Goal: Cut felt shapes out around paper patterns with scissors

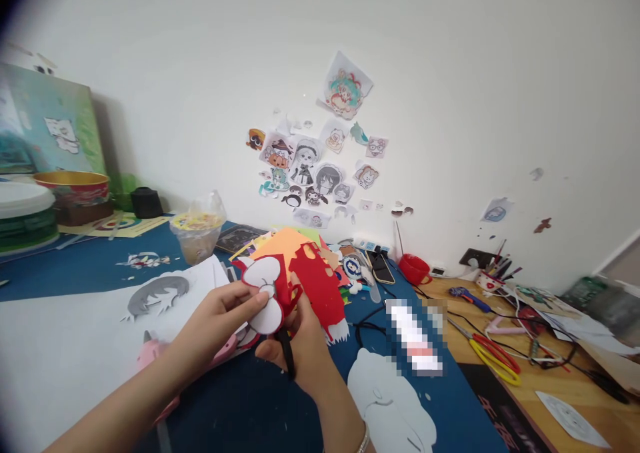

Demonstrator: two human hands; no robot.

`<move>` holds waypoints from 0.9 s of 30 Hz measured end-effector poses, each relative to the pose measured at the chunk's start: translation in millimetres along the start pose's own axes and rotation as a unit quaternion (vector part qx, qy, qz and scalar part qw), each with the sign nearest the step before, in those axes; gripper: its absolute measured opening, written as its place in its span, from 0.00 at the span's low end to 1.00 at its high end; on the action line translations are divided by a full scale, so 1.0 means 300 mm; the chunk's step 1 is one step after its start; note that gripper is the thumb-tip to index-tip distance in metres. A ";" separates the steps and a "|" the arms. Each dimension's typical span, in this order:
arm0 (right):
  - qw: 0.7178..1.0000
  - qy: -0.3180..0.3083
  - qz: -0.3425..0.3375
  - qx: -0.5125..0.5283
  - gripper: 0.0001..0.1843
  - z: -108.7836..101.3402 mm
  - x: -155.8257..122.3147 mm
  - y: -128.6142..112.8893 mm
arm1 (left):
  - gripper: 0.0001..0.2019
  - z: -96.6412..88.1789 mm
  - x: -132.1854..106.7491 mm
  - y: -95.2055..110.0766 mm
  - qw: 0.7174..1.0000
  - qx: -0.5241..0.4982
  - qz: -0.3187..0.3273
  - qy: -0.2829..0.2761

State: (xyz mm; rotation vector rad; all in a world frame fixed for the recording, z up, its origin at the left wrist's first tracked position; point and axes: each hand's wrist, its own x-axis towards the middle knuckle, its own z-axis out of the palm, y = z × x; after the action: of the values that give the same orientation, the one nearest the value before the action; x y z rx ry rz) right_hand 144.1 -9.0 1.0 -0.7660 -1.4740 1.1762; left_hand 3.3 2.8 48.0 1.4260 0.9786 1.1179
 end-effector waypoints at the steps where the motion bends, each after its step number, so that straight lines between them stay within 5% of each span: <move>1: 1.000 -0.005 -0.005 0.004 0.56 0.003 -0.001 -0.007 | 0.20 0.003 -0.001 -0.003 1.000 -0.009 -0.007 0.000; 5: 1.000 0.000 -0.012 0.014 0.49 0.015 -0.001 -0.041 | 0.20 0.011 -0.001 -0.016 1.000 -0.022 -0.011 0.006; 16: 0.999 -0.028 0.016 0.000 0.57 0.029 -0.001 -0.073 | 0.19 0.010 0.000 -0.018 1.000 -0.023 0.004 0.021; 22: 0.998 -0.015 -0.027 -0.050 0.52 0.025 -0.010 -0.079 | 0.20 0.006 0.006 -0.020 1.000 -0.008 0.007 0.025; 27: 0.997 -0.033 0.000 -0.074 0.51 0.015 -0.020 -0.089 | 0.20 0.010 0.001 -0.020 0.999 0.044 0.025 0.003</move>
State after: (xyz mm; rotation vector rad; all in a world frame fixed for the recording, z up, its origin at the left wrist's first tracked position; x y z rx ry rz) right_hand 144.4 -23.9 24.4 -0.8348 -1.6306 1.1104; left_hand 6.3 3.1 41.8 1.5268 1.0117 1.1279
